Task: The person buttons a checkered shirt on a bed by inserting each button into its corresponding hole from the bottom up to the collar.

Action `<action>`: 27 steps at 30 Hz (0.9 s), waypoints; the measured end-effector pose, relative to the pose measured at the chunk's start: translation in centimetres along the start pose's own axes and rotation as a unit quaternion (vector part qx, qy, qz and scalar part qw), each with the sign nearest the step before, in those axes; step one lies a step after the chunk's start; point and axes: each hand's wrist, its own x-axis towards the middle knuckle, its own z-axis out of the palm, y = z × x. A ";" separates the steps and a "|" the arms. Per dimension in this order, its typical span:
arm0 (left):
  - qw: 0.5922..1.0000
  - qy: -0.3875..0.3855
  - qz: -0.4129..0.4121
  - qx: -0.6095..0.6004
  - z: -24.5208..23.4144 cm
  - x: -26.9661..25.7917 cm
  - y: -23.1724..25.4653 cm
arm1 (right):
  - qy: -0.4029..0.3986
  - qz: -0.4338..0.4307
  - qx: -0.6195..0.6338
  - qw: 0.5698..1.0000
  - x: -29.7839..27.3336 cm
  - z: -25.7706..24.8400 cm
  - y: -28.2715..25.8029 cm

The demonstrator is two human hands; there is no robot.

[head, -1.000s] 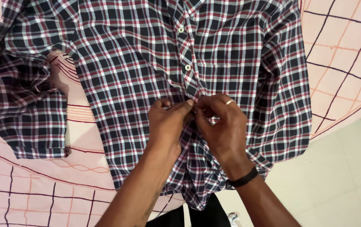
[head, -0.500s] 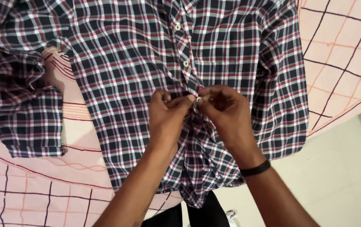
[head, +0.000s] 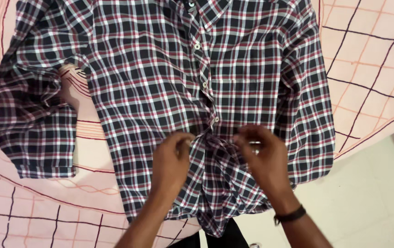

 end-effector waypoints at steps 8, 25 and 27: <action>0.996 -0.039 -0.041 -0.070 2.3 0.2 -2.9 | 0.003 -0.188 -0.189 0.964 -2.1 2.0 1.2; 0.979 -0.089 -0.014 -0.184 4.5 -1.2 -1.7 | -0.114 0.179 0.084 0.974 -2.9 -0.7 1.9; 0.968 -0.113 -0.051 -0.220 4.2 -1.8 -1.6 | -0.120 0.161 0.147 0.968 -3.3 -0.2 1.6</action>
